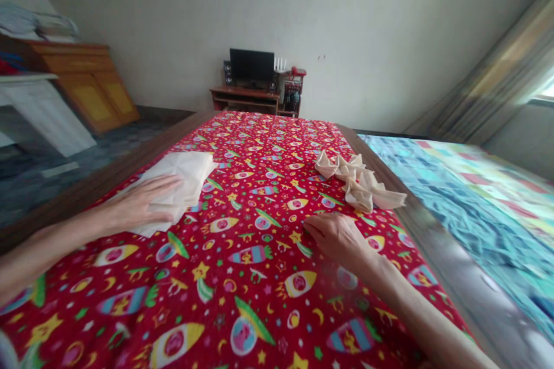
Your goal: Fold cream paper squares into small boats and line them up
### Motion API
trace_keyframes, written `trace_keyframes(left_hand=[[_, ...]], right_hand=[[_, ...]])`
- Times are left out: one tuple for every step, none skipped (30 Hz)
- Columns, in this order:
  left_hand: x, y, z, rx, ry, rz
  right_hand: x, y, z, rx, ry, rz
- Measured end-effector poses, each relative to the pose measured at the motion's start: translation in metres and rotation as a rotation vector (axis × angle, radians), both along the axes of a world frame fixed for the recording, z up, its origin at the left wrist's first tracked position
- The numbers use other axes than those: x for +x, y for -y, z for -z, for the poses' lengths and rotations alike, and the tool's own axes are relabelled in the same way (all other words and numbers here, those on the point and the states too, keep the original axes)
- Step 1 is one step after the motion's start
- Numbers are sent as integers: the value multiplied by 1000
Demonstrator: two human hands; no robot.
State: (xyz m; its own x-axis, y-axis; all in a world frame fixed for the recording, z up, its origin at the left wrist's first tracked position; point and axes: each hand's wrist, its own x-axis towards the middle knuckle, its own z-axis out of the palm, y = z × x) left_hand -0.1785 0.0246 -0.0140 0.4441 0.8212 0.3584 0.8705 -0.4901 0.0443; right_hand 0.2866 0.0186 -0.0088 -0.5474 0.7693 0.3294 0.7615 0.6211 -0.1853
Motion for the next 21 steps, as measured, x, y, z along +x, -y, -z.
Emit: trace_keyframes(left_hand=[[-5, 2, 3, 8, 7, -6], [-8, 3, 5, 26, 18, -9], [-9, 4, 5, 44, 32, -12], [-9, 4, 5, 61, 49, -13], [-8, 4, 5, 68, 65, -8], [-7, 4, 3, 65, 75, 2], [-7, 3, 1, 60, 82, 10], [-6, 3, -1, 63, 86, 7], [-5, 3, -3, 77, 84, -9], [-4, 3, -7, 97, 78, -38], [-2, 3, -10, 123, 73, -75], [1, 4, -15, 155, 71, -110], [6, 6, -20, 178, 69, -132], [12, 8, -25, 210, 82, -141], [21, 11, -30, 243, 96, -129], [31, 14, -35, 232, 89, -93], [43, 18, -40, 235, 100, -59], [57, 22, -44, 242, 102, -6], [71, 27, -48, 220, 97, 48], [86, 31, -50, 207, 92, 97], [101, 35, -50, 203, 82, 140]], right_hand=[[-1, -1, 3, -15, -14, -5], [-2, -1, 4, -30, -33, -6], [-3, -1, 6, -38, -51, -5], [-3, 0, 6, -35, -65, -2], [-3, 0, 7, -29, -71, -1], [-4, 1, 7, -22, -70, -1], [-4, 1, 7, -18, -66, -1], [-4, 2, 7, -18, -62, 1], [-4, 2, 7, -23, -61, 5], [-5, 2, 8, -31, -62, 10], [-5, 2, 8, -41, -64, 16], [-5, 2, 8, -50, -65, 20], [-4, 2, 8, -57, -65, 20], [-4, 2, 9, -59, -65, 19], [-4, 2, 9, -57, -63, 16], [-3, 2, 10, -50, -61, 10], [-3, 1, 11, -41, -57, 4], [-2, 1, 12, -28, -51, -2], [-1, 0, 13, -11, -46, -6], [0, 0, 14, 7, -40, -10], [0, -1, 14, 27, -33, -16]])
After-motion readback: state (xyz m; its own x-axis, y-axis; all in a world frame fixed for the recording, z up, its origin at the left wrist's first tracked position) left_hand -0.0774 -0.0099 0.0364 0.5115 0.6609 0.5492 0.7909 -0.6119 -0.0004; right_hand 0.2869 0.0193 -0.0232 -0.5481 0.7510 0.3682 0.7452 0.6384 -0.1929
